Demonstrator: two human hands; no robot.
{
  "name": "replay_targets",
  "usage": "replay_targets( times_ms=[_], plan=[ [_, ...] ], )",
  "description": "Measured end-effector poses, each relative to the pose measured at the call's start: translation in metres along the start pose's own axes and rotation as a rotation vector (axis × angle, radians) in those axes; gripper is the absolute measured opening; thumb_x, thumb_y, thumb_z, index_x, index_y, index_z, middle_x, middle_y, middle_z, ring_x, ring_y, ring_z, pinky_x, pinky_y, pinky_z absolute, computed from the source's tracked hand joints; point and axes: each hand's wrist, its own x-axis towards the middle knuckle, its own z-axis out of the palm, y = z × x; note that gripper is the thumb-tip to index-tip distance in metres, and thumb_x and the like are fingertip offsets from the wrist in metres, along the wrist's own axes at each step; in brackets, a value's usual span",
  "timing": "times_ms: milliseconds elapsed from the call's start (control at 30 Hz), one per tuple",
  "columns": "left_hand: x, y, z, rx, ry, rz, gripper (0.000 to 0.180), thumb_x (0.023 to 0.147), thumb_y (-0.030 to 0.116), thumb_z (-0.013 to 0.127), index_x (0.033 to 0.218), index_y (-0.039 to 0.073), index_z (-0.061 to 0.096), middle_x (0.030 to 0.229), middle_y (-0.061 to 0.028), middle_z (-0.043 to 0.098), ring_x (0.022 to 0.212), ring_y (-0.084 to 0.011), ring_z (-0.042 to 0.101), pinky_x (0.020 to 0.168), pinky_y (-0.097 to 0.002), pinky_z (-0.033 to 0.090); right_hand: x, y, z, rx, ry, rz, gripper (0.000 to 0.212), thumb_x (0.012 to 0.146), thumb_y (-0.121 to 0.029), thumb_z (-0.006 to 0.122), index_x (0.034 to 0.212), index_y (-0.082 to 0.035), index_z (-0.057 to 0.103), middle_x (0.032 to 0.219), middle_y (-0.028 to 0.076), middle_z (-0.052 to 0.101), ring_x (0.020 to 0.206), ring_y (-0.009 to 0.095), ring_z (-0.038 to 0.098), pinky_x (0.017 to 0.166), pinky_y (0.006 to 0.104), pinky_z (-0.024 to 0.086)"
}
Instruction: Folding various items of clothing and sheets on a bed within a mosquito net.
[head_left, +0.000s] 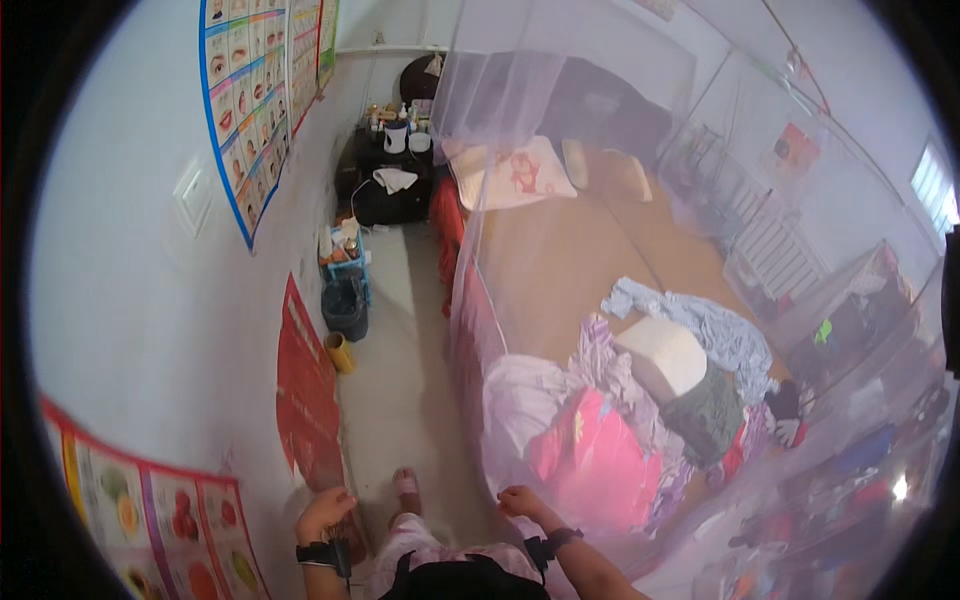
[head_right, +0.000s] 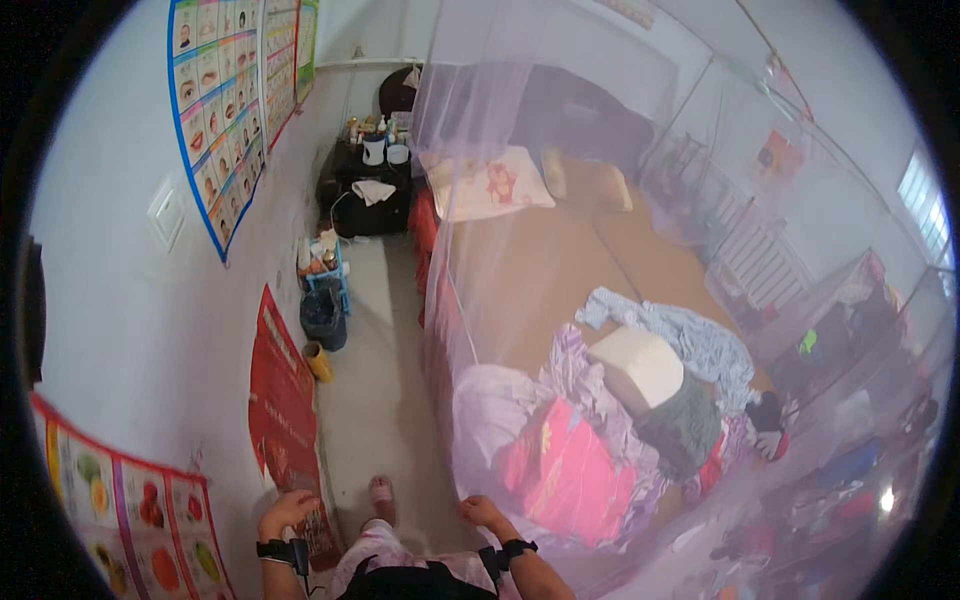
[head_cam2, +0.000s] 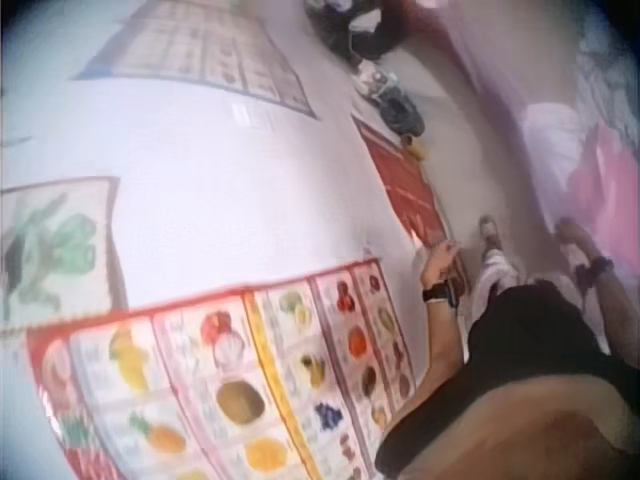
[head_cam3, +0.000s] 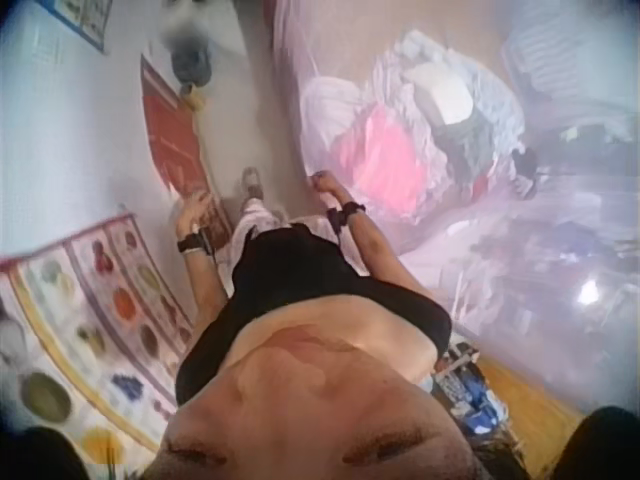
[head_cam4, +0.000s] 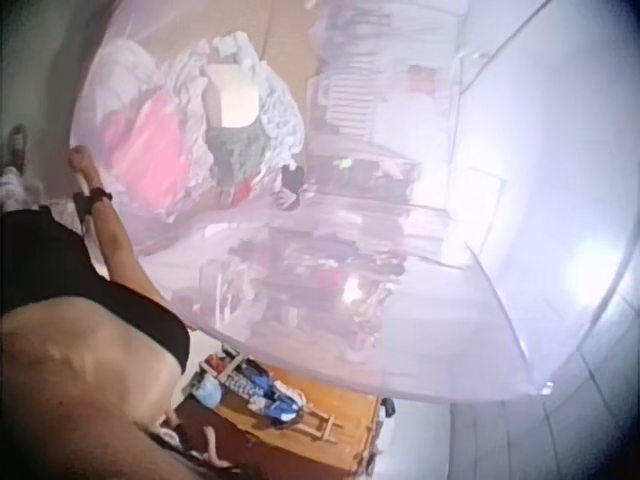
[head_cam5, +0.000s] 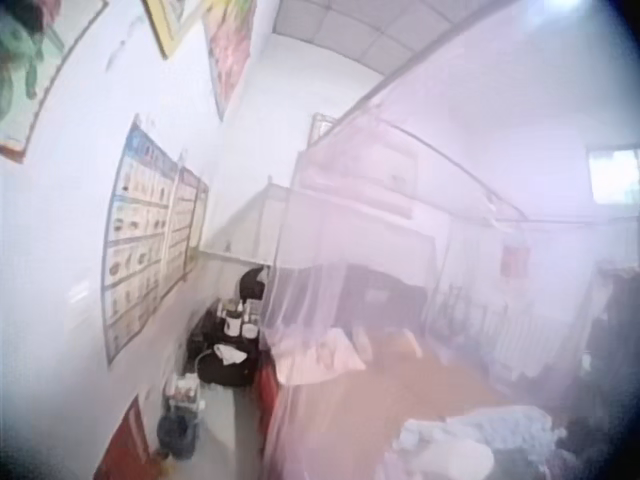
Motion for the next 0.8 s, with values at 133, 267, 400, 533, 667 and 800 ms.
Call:
replay_targets(
  times_ms=[133, 267, 400, 533, 667, 800],
  plan=[
    [0.055, 0.044, -0.058, -0.028, 0.075, 0.002, 0.052, 0.083, 0.035, 0.054, 0.121, 0.001, 0.045, 0.119, -0.0188, 0.05, 0.107, -0.0289, 0.05, 0.09, -0.0335, 0.038, 0.031, -0.078, -0.022, 0.034, -0.005, 0.066, 0.032, 0.085, -0.03, 0.051, 0.1, -0.001, 0.056, 0.084, 0.009, 0.063, 0.07, 0.016, 0.062, 0.06, 0.0264, 0.05],
    [0.101, 0.085, -0.106, -0.194, 0.31, 0.153, 0.049, 0.085, 0.028, 0.052, 0.125, 0.003, 0.041, 0.117, -0.0166, 0.052, 0.107, -0.0268, 0.049, 0.091, -0.0325, 0.037, 0.054, -0.161, -0.036, 0.16, 0.026, 0.013, 0.041, 0.089, -0.035, 0.045, 0.111, -0.001, 0.049, 0.09, 0.011, 0.062, 0.076, 0.018, 0.061, 0.066, 0.0289, 0.05],
    [0.129, 0.121, -0.15, -0.607, 0.608, 0.321, 0.039, 0.088, 0.019, 0.048, 0.123, 0.002, 0.043, 0.111, -0.0127, 0.056, 0.102, -0.0209, 0.052, 0.088, -0.03, 0.04, 0.079, -0.235, -0.061, 0.601, 0.027, -0.101, 0.05, 0.09, -0.043, 0.037, 0.119, -0.001, 0.043, 0.095, 0.013, 0.06, 0.083, 0.021, 0.06, 0.073, 0.0312, 0.048],
    [0.192, 0.093, -0.181, -0.485, 0.653, 0.323, 0.032, 0.089, 0.016, 0.047, 0.117, 0.0, 0.048, 0.108, -0.0107, 0.057, 0.098, -0.0184, 0.053, 0.085, -0.0282, 0.041, 0.121, -0.292, -0.107, 0.81, -0.001, -0.195, 0.058, 0.089, -0.048, 0.037, 0.119, 0.002, 0.042, 0.099, 0.015, 0.06, 0.087, 0.022, 0.058, 0.078, 0.0327, 0.047],
    [0.22, 0.106, -0.205, -0.365, 0.619, 0.27, 0.032, 0.086, 0.022, 0.05, 0.107, -0.002, 0.055, 0.104, -0.0178, 0.058, 0.099, -0.0274, 0.054, 0.086, -0.0326, 0.041, 0.175, -0.333, -0.137, 0.649, 0.045, -0.198, 0.049, 0.089, -0.042, 0.043, 0.111, 0.001, 0.048, 0.088, 0.013, 0.063, 0.078, 0.019, 0.061, 0.071, 0.0309, 0.049],
    [0.24, 0.115, -0.229, -0.173, 0.507, 0.145, 0.036, 0.082, 0.025, 0.053, 0.108, 0.0, 0.055, 0.105, -0.0201, 0.057, 0.1, -0.0316, 0.053, 0.086, -0.0344, 0.041, 0.247, -0.369, -0.162, 0.547, 0.04, -0.196, 0.036, 0.087, -0.035, 0.05, 0.098, -0.001, 0.054, 0.083, 0.011, 0.063, 0.07, 0.018, 0.061, 0.065, 0.0293, 0.05]
  ],
)
